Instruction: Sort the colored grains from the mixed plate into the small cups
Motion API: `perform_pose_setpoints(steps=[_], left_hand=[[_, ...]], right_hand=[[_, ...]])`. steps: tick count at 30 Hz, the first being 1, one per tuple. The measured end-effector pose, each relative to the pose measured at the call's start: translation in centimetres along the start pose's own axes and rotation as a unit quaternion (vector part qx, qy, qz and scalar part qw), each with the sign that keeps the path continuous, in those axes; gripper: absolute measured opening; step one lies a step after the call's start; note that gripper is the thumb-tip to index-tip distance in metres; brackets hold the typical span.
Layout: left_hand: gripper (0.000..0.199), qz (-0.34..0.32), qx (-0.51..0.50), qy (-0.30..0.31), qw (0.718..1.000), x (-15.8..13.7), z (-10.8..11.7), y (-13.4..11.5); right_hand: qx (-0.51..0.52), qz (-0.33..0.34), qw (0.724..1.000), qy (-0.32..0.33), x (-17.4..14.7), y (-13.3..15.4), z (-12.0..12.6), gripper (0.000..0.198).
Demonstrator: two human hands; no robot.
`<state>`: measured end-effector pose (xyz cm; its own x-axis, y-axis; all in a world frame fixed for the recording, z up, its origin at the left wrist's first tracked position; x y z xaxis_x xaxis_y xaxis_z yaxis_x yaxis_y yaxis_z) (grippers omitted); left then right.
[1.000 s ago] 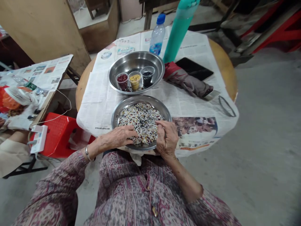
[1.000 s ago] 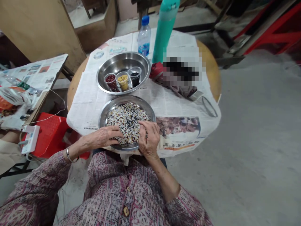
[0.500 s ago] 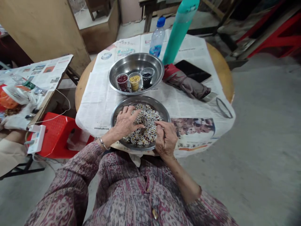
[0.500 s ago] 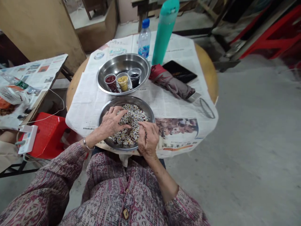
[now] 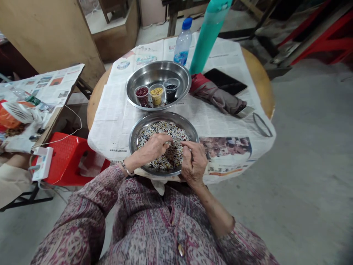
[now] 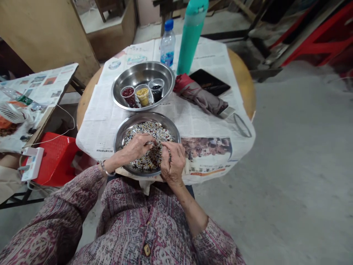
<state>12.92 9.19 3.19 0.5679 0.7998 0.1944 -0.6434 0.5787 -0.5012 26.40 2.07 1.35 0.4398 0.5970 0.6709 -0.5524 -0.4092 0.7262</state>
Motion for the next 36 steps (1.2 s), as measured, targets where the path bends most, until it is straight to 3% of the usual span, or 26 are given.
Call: perform_pose_setpoints(steps=[5,8,10,13,18,21,24,26,29,31,36], left_hand=[[0.019,-0.101,-0.021,0.072,0.992,-2.7,-1.0,-2.2],[0.024,-0.181,0.038,0.091,0.978,-2.9,-1.6,-2.9],[0.025,-0.201,0.090,0.076,0.972,-2.2,-1.7,-2.9],[0.028,-0.171,0.157,0.036,0.972,-0.6,-1.3,-2.1],[0.028,-0.066,0.207,0.011,0.976,0.8,0.2,0.6],[0.031,0.009,0.202,0.003,0.979,0.4,1.7,2.5],[0.021,0.050,0.217,-0.002,0.975,-1.0,3.4,3.5],[0.018,0.059,0.220,0.002,0.974,-2.3,4.3,3.4],[0.044,0.052,0.177,0.029,0.982,-4.2,4.7,2.3],[0.050,0.034,0.123,0.048,0.991,-5.1,4.1,1.3],[0.026,0.016,0.034,0.067,0.997,-4.3,0.8,-0.5]], right_hand=[[-0.004,-0.002,1.000,0.003,0.0,0.1,0.0,0.022],[-0.004,-0.004,1.000,0.004,0.0,0.0,0.0,0.023],[-0.004,-0.004,1.000,0.002,0.0,0.0,0.0,0.022],[-0.002,-0.001,1.000,-0.001,0.0,0.0,-0.1,0.022],[0.004,0.004,1.000,-0.005,0.0,0.0,-0.1,0.021],[0.004,-0.004,1.000,-0.004,0.1,0.0,-0.1,0.021],[0.008,-0.006,1.000,-0.001,0.1,0.1,-0.1,0.020],[0.011,-0.001,1.000,-0.001,0.1,0.1,-0.1,0.020],[0.009,0.003,1.000,-0.002,0.1,0.1,0.0,0.020],[0.005,0.000,1.000,0.000,0.0,0.0,0.0,0.020],[0.004,0.000,1.000,-0.003,0.0,-0.1,-0.1,0.020]])
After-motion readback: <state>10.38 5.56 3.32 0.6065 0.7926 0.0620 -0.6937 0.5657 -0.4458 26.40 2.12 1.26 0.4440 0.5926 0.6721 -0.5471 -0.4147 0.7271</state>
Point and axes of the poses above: each hand's wrist, its own x-axis towards the middle knuckle, its own z-axis out of the back of the hand, y = z × x, the point moved 5 cm from there along x, towards the middle knuckle, and after that the axes turned 12 degrees about -y, right-handed, at the moved point
